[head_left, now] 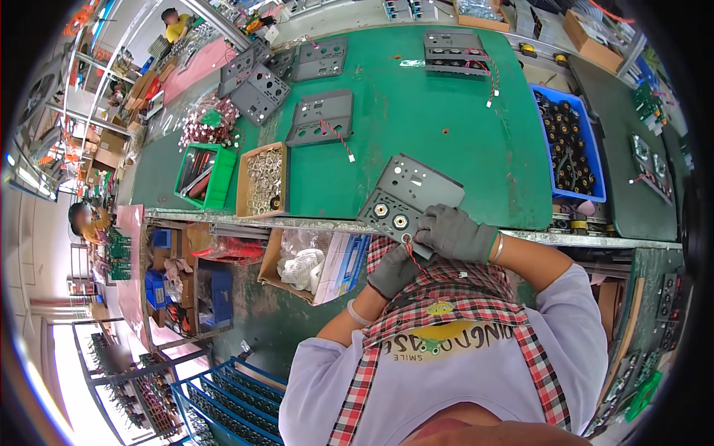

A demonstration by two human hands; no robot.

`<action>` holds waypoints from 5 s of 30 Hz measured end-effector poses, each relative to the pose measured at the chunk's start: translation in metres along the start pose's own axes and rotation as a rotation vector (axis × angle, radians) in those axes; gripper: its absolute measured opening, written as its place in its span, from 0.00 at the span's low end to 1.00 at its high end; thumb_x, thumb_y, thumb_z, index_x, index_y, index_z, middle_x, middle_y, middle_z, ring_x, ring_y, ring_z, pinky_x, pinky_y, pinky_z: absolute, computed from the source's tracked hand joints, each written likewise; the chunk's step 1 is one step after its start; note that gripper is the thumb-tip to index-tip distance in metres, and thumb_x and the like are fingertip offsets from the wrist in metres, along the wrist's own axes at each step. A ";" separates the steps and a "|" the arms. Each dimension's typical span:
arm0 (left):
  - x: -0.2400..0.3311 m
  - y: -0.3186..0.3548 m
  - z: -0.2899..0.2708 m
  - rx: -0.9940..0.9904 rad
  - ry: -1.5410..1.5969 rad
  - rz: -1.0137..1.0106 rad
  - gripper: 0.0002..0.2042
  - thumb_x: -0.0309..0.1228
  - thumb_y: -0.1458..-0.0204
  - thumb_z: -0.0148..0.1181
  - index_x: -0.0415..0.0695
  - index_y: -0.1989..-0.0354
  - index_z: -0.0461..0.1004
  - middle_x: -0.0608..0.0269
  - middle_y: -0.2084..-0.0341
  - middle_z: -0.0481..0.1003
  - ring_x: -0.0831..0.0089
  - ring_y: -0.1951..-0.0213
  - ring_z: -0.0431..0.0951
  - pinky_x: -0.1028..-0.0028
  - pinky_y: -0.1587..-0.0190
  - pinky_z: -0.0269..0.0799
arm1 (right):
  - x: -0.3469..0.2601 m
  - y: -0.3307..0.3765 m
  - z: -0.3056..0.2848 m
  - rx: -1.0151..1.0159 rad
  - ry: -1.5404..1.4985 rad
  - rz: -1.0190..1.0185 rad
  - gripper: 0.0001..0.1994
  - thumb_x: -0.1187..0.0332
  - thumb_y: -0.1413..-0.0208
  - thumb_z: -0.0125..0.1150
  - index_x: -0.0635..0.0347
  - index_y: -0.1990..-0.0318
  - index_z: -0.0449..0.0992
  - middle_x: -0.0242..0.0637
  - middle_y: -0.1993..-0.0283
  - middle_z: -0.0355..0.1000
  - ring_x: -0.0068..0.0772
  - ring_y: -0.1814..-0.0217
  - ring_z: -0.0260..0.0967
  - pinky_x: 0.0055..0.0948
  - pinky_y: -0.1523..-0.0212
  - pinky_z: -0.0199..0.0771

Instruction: Assembling small electrical components and dials onto a metal panel at an industrial workbench.

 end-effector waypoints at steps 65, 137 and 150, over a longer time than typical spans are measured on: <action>-0.021 -0.059 -0.026 -0.260 -0.673 -0.166 0.25 0.44 0.45 0.46 0.36 0.45 0.58 0.54 0.51 0.66 0.67 0.51 0.67 0.68 0.48 0.64 | 0.056 0.066 -0.008 0.389 -0.128 0.319 0.21 0.56 0.50 0.53 0.56 0.51 0.68 0.40 0.53 0.67 0.38 0.48 0.62 0.40 0.46 0.56; 0.066 -0.023 0.074 0.223 -2.138 1.210 0.09 0.30 0.63 0.58 0.46 0.74 0.65 0.63 0.75 0.65 0.63 0.64 0.69 0.66 0.64 0.68 | 0.395 0.187 0.064 -0.229 0.109 1.083 0.14 0.65 0.47 0.48 0.59 0.55 0.72 0.50 0.49 0.67 0.48 0.47 0.65 0.40 0.49 0.67; 0.061 -0.019 0.081 0.189 -2.139 1.146 0.08 0.29 0.65 0.58 0.46 0.75 0.68 0.60 0.75 0.66 0.59 0.67 0.70 0.61 0.64 0.67 | 0.346 0.190 0.048 -0.350 0.321 0.953 0.12 0.72 0.58 0.55 0.61 0.63 0.76 0.49 0.54 0.70 0.46 0.53 0.70 0.39 0.48 0.67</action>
Point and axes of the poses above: each hand's wrist, its own y-axis away from the middle knuckle, its own z-axis out of the palm, x = y × z, the point moved 8 cm from there along -y, towards the middle knuckle
